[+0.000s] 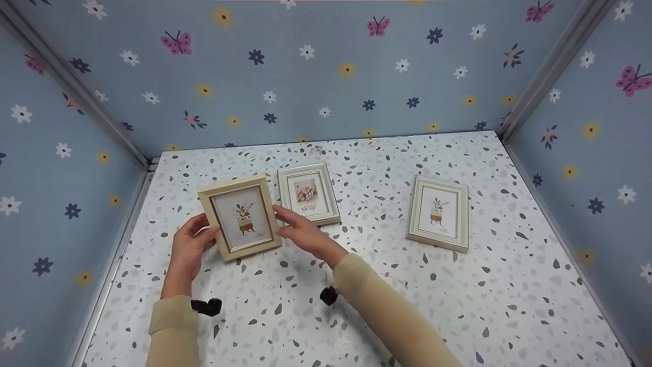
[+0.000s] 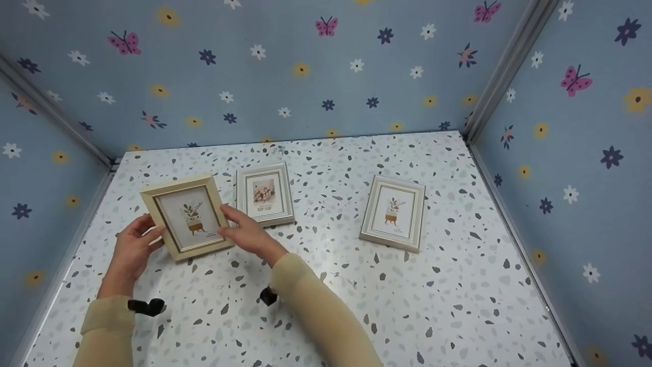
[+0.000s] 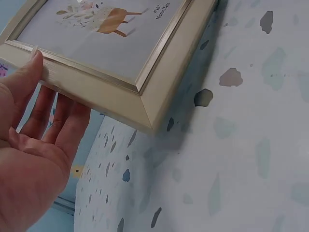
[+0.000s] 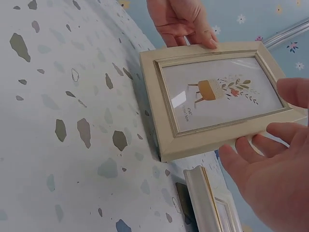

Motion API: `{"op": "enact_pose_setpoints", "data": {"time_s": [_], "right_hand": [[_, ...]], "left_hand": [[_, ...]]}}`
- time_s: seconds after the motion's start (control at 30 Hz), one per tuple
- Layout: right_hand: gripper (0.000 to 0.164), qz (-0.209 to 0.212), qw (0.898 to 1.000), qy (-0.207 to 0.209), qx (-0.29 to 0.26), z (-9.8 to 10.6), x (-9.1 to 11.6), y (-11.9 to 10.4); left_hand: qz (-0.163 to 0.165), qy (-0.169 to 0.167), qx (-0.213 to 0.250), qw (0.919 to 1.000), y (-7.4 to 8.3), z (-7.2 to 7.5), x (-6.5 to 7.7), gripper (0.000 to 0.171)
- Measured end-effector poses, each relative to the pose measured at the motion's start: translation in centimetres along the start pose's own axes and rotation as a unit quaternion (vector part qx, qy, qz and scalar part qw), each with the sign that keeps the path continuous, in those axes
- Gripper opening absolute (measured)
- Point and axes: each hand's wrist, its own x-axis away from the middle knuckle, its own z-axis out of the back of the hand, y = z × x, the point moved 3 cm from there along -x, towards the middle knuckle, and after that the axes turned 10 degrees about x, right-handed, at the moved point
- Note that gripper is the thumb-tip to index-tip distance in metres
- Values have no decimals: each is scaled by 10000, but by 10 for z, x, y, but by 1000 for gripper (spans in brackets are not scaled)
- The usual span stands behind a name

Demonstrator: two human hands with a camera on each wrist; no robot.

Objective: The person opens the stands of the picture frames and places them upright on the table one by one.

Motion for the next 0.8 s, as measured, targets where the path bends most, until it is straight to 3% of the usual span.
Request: {"op": "enact_pose_setpoints", "data": {"time_s": [0.17,0.4,0.6,0.8], "right_hand": [[61,-179,9995,31,268,-2,4,4],[60,-289,9984,51,484,-6,6,9],[60,-230,9992,98,304,-5,8,16],[57,-127,9998,134,36,-1,13,22]], "left_hand": [[-32,-53,171,9998,-8,4,10,44],[4,249,163,9996,-15,5,16,41],[-329,687,125,9970,-12,1,17,36],[-739,1110,-148,9910,-10,0,25,42]]}}
